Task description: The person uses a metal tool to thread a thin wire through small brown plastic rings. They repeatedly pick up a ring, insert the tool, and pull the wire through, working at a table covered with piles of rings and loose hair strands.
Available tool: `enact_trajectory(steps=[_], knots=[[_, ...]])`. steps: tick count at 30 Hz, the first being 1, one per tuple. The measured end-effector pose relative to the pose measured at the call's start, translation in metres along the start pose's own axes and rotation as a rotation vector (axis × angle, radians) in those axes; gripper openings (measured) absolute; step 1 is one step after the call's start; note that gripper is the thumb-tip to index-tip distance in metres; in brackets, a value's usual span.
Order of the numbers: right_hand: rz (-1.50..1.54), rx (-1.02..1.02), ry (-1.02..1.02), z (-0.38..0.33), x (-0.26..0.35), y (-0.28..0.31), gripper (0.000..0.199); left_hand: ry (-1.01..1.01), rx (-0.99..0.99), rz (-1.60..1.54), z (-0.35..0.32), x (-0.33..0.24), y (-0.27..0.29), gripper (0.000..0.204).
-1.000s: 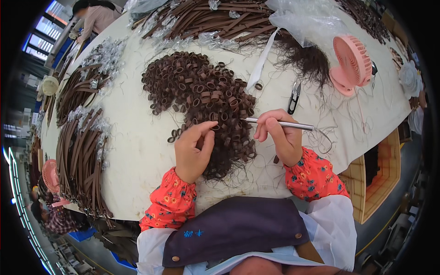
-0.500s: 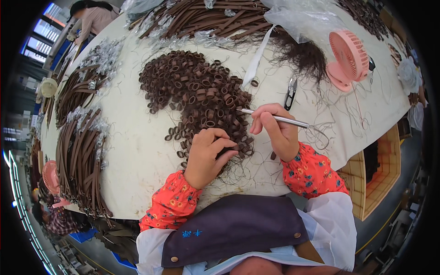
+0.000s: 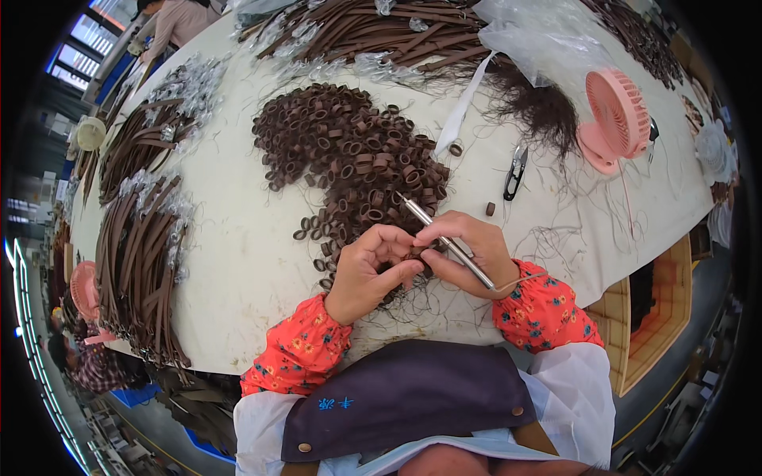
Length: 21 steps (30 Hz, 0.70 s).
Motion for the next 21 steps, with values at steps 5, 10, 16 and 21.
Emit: enact_trajectory(steps=[5,10,16,21], knots=[[-0.073,-0.06,0.03,-0.001,0.0,0.005,0.032,0.032,-0.026,0.132,0.0,0.009,0.011,0.011],[-0.218,-0.067,0.181,0.001,0.017,0.006,0.037,0.016,-0.015,0.088,0.002,0.008,0.015,0.017],[-0.316,-0.01,0.411,-0.001,0.036,-0.003,0.041,0.01,0.088,-0.023,0.001,0.008,-0.005,0.029],[-0.267,-0.039,0.337,0.001,0.03,-0.001,0.04,-0.031,-0.029,0.191,-0.001,0.002,0.01,0.013]])
Point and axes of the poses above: each hand's wrist, its own z-axis towards the middle knuckle, its own y-axis out of the back of the hand, x = y × z, the point moved 10 cm from there along z, towards the middle knuckle, and after that the axes turned 5 degrees about y, right-handed, at the moved point
